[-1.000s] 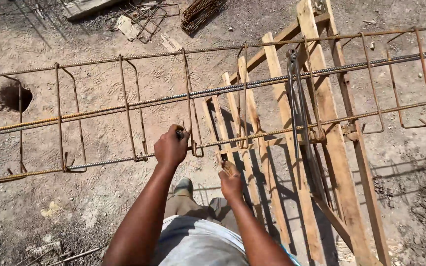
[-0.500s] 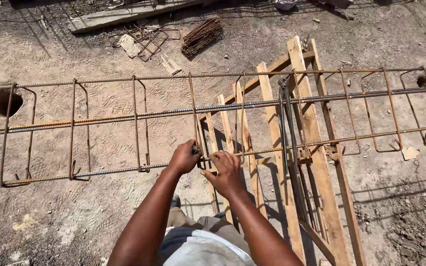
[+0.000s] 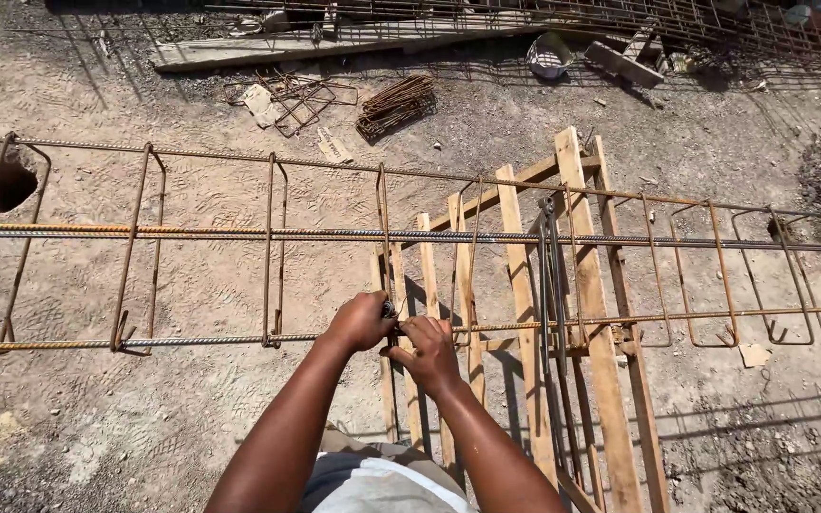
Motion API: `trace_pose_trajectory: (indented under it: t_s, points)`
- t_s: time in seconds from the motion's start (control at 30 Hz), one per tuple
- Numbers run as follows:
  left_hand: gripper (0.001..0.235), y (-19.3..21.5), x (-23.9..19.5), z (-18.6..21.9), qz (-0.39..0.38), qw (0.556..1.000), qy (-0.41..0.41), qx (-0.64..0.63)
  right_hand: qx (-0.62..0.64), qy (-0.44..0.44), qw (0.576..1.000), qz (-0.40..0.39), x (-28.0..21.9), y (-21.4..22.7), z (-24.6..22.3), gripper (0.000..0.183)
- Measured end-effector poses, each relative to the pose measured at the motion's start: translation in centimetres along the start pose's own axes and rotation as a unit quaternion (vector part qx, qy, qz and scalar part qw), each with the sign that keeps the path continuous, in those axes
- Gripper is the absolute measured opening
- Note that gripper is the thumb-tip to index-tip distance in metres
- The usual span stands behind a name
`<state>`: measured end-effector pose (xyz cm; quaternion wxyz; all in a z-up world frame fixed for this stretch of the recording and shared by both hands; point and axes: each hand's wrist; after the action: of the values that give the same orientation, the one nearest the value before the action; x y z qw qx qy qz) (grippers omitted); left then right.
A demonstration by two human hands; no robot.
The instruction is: The person uses a rebar tying tool to twist wire ties around the intersections of a rebar grid laid on wooden supports. They repeatedly position the tool, rotate the handle to tighten the wire, and move along the grid to secure multiple joints.
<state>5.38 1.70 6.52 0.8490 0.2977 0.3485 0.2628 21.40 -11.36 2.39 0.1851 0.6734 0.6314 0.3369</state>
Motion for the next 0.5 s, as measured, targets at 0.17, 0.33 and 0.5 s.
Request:
trace_pose_trajectory:
  t_s: [0.17, 0.33, 0.5]
  points:
    - [0.037, -1.5, -0.5, -0.7, 0.020, 0.995, -0.017, 0.098, -0.008, -0.039, 0.999, -0.012, -0.9, -0.7, 0.1, 0.042]
    - [0.037, -2.8, -2.5, -1.5, 0.049, 0.982, -0.064, 0.169, 0.002, -0.091, 0.996, -0.018, -1.6, 2.0, -2.4, 0.056]
    - [0.045, 0.2, -5.7, -0.8, 0.076, 0.985, -0.071, 0.135, -0.096, -0.147, 0.979, 0.107, -5.1, 6.4, 0.3, 0.061]
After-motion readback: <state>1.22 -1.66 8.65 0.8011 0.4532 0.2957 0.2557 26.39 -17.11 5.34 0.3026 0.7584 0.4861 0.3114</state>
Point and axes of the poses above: each hand's wrist, its own x-axis towards the middle knuckle, its own y-axis out of the back of the hand, z = x × y, and after that the axes turned 13 degrees about x, right-handed
